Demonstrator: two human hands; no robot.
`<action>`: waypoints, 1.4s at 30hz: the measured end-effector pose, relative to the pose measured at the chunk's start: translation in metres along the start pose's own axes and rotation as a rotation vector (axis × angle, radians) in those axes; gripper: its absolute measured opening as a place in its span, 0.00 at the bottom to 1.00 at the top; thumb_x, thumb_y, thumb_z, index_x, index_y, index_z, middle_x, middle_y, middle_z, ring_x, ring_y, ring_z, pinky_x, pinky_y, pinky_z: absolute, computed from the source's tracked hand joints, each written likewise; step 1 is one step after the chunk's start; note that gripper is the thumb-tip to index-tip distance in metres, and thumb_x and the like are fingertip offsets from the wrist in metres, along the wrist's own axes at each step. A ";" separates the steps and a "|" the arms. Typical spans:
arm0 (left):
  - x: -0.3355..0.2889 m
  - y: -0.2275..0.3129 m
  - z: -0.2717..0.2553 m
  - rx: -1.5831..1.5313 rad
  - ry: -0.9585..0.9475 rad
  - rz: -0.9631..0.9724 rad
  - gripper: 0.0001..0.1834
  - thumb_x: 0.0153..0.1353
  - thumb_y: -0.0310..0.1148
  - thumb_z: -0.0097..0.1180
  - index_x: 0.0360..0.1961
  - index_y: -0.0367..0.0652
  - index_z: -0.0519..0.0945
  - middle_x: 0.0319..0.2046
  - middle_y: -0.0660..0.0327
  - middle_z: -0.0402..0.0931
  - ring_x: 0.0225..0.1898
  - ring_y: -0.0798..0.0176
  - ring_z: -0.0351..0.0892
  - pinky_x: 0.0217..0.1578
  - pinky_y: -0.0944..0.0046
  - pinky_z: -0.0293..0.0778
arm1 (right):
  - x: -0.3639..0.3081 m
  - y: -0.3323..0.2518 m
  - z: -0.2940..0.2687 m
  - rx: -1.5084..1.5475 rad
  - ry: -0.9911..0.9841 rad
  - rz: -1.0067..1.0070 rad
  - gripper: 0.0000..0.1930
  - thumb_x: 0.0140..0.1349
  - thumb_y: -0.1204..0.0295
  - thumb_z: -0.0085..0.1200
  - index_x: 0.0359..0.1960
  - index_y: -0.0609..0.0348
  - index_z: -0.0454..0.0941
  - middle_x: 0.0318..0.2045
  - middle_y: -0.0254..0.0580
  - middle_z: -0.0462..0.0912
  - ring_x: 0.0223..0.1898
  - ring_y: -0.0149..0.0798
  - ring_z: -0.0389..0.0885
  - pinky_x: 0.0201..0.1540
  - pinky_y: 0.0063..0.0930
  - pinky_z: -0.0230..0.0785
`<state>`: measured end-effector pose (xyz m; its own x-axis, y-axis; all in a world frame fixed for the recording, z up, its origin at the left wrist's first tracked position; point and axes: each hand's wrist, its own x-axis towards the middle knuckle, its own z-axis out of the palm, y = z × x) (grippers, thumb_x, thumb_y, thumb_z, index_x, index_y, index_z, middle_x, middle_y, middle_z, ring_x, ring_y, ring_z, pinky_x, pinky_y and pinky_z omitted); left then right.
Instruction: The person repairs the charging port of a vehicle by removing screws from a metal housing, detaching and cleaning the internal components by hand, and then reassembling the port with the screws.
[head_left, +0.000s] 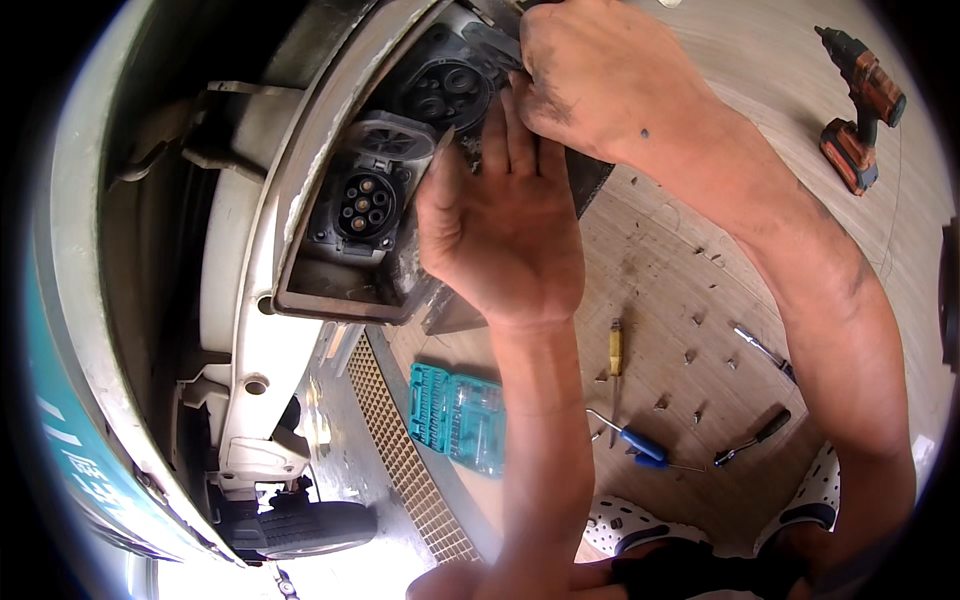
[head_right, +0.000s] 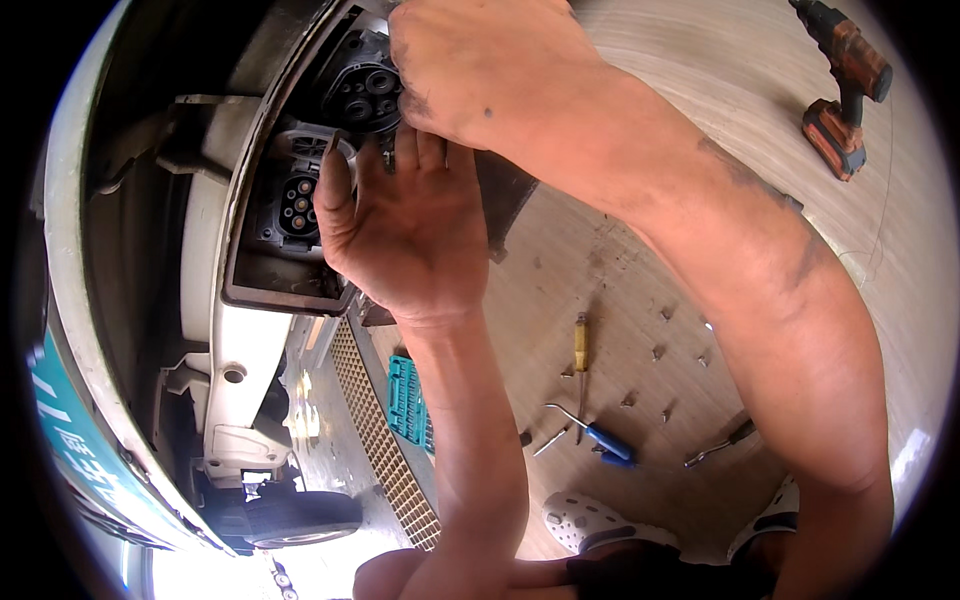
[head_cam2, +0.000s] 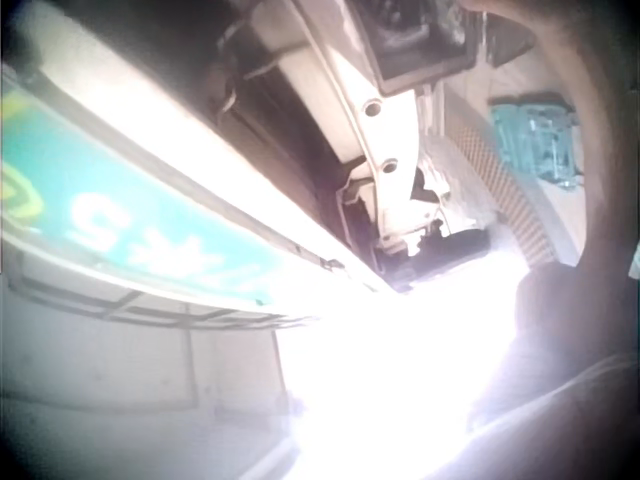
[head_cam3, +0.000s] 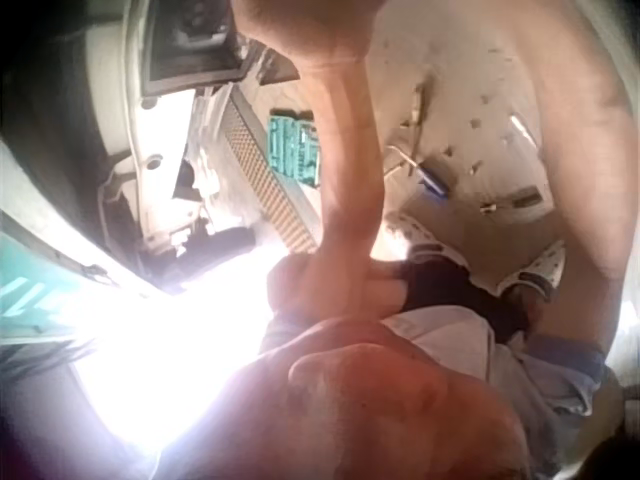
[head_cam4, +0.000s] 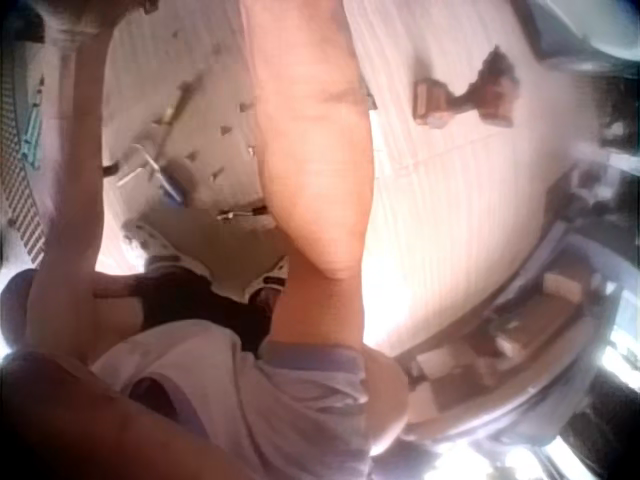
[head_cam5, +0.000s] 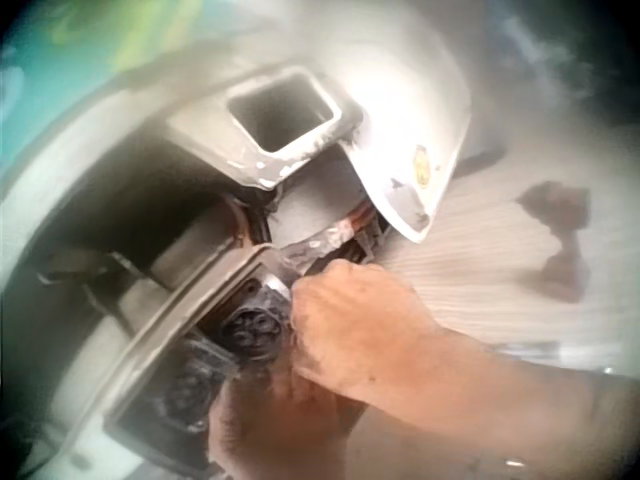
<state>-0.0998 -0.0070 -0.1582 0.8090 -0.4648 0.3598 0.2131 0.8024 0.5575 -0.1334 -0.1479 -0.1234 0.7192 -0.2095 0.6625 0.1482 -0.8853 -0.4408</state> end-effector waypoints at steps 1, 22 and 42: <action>0.001 0.001 0.001 0.000 0.000 0.002 0.18 0.69 0.45 0.51 0.35 0.43 0.85 0.50 0.47 0.82 0.60 0.54 0.73 0.72 0.50 0.51 | 0.001 0.002 0.003 -0.027 0.032 -0.036 0.12 0.51 0.64 0.62 0.24 0.63 0.83 0.24 0.52 0.84 0.30 0.55 0.86 0.34 0.44 0.80; 0.001 0.001 -0.006 -0.013 -0.055 0.005 0.22 0.70 0.43 0.51 0.59 0.42 0.77 0.59 0.51 0.75 0.66 0.54 0.69 0.73 0.47 0.54 | 0.004 -0.005 -0.017 0.022 -0.102 -0.016 0.13 0.54 0.65 0.58 0.23 0.65 0.83 0.26 0.57 0.84 0.33 0.56 0.85 0.38 0.46 0.79; 0.003 0.000 -0.005 0.108 0.005 0.051 0.11 0.67 0.48 0.53 0.42 0.56 0.81 0.56 0.55 0.76 0.64 0.53 0.70 0.71 0.41 0.57 | -0.048 0.026 -0.015 0.231 -0.101 0.403 0.21 0.62 0.56 0.62 0.31 0.68 0.80 0.20 0.45 0.75 0.25 0.40 0.72 0.31 0.38 0.67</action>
<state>-0.0949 -0.0064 -0.1614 0.8201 -0.4221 0.3864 0.1115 0.7801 0.6156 -0.1747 -0.1674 -0.1579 0.8111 -0.4656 0.3540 -0.0172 -0.6240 -0.7813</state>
